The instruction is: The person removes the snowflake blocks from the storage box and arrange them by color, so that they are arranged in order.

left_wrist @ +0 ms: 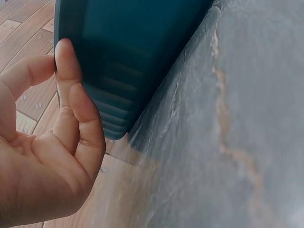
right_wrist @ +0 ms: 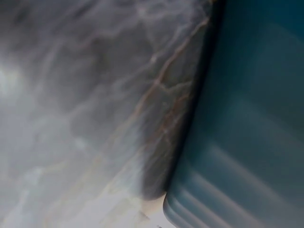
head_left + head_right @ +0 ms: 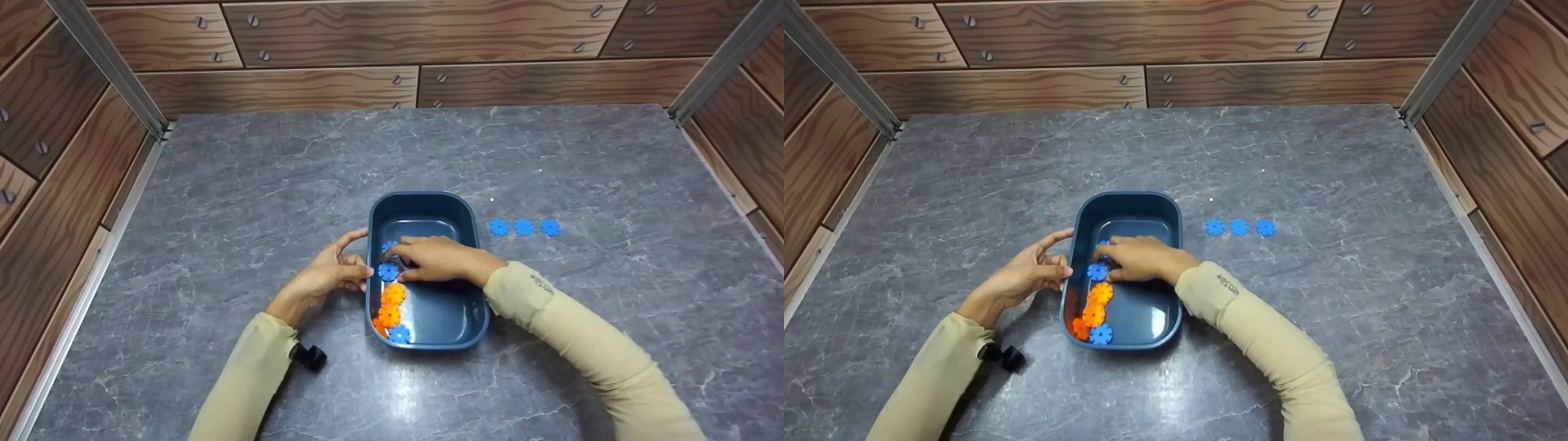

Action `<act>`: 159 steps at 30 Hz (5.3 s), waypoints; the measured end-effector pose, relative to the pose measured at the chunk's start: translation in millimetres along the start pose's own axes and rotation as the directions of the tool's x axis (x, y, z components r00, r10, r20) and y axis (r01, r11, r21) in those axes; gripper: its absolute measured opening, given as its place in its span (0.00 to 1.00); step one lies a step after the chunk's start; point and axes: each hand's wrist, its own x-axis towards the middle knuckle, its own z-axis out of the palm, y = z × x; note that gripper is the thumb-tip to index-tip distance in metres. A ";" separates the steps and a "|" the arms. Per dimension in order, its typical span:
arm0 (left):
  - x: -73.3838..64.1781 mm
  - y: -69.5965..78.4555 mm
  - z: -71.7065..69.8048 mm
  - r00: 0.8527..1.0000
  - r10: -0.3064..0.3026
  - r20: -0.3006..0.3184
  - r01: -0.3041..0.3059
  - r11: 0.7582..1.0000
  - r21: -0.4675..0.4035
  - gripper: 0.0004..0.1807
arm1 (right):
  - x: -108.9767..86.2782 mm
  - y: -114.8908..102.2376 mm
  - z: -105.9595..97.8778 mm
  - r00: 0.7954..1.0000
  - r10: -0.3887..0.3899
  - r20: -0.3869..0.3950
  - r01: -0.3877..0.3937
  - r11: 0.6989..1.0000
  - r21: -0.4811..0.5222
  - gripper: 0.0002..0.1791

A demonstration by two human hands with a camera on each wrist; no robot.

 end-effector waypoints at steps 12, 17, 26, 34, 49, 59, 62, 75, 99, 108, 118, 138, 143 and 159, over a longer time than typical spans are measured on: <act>-0.5 -0.6 -0.7 1.000 -0.001 -0.007 0.001 1.000 0.001 0.44 | -0.1 -0.7 1.4 1.000 -0.024 -0.003 0.024 0.998 -0.053 0.22; -1.2 0.8 0.1 1.000 -0.005 -0.009 0.005 1.000 0.004 0.44 | -0.1 0.0 2.1 0.999 -0.034 -0.004 0.034 0.997 -0.070 0.21; -1.4 1.7 1.2 1.000 -0.009 -0.010 0.010 1.000 0.015 0.44 | -2.0 -0.6 1.1 0.999 -0.037 -0.005 0.037 0.998 -0.047 0.20; -1.3 0.8 0.5 1.000 -0.007 -0.010 0.007 1.000 0.002 0.44 | -1.9 -1.9 -0.3 0.999 -0.036 -0.028 0.035 0.999 -0.041 0.19; -0.9 0.5 0.0 1.000 -0.003 -0.001 0.003 1.000 0.004 0.44 | -8.5 -4.5 -13.4 0.993 -0.066 -0.102 0.057 0.995 -0.081 0.18; 0.0 1.9 1.0 1.000 -0.002 -0.013 0.002 1.000 0.019 0.44 | -17.6 -9.2 -30.4 0.990 -0.049 -0.132 0.039 0.996 -0.080 0.20; 0.0 1.5 1.1 1.000 -0.002 -0.016 0.002 1.000 0.014 0.44 | -21.1 -9.4 -35.8 0.989 -0.039 -0.142 0.028 0.997 -0.075 0.20; -1.2 0.2 2.1 0.999 0.009 -0.036 -0.009 1.000 0.020 0.44 | -43.1 -0.4 -58.4 0.981 0.028 -0.189 -0.034 0.999 -0.026 0.20; -3.0 1.4 1.0 0.999 0.004 -0.038 -0.003 0.999 0.032 0.44 | -89.0 40.5 -83.2 0.941 0.143 -0.307 -0.121 0.989 0.089 0.19; -3.6 1.6 1.2 0.999 0.007 -0.033 -0.006 1.000 0.017 0.44 | -112.0 63.9 -82.7 0.926 0.196 -0.324 -0.175 0.980 0.094 0.20; -2.7 1.6 1.2 0.999 -0.007 -0.032 0.008 1.000 0.021 0.44 | -143.5 88.4 -74.7 0.897 0.266 -0.353 -0.232 0.963 0.138 0.21; -1.1 1.5 0.7 0.999 -0.012 -0.037 0.013 1.000 0.018 0.44 | -188.2 137.1 -50.8 0.824 0.458 -0.335 -0.384 0.885 0.264 0.24; -2.0 0.8 0.6 0.999 -0.016 -0.031 0.016 1.000 0.013 0.44 | -196.8 145.9 -44.4 0.812 0.491 -0.316 -0.423 0.868 0.260 0.25; -2.3 -0.4 1.0 1.000 -0.007 -0.025 0.007 1.000 -0.009 0.44 | -212.8 170.5 -33.0 0.806 0.523 -0.278 -0.459 0.848 0.265 0.23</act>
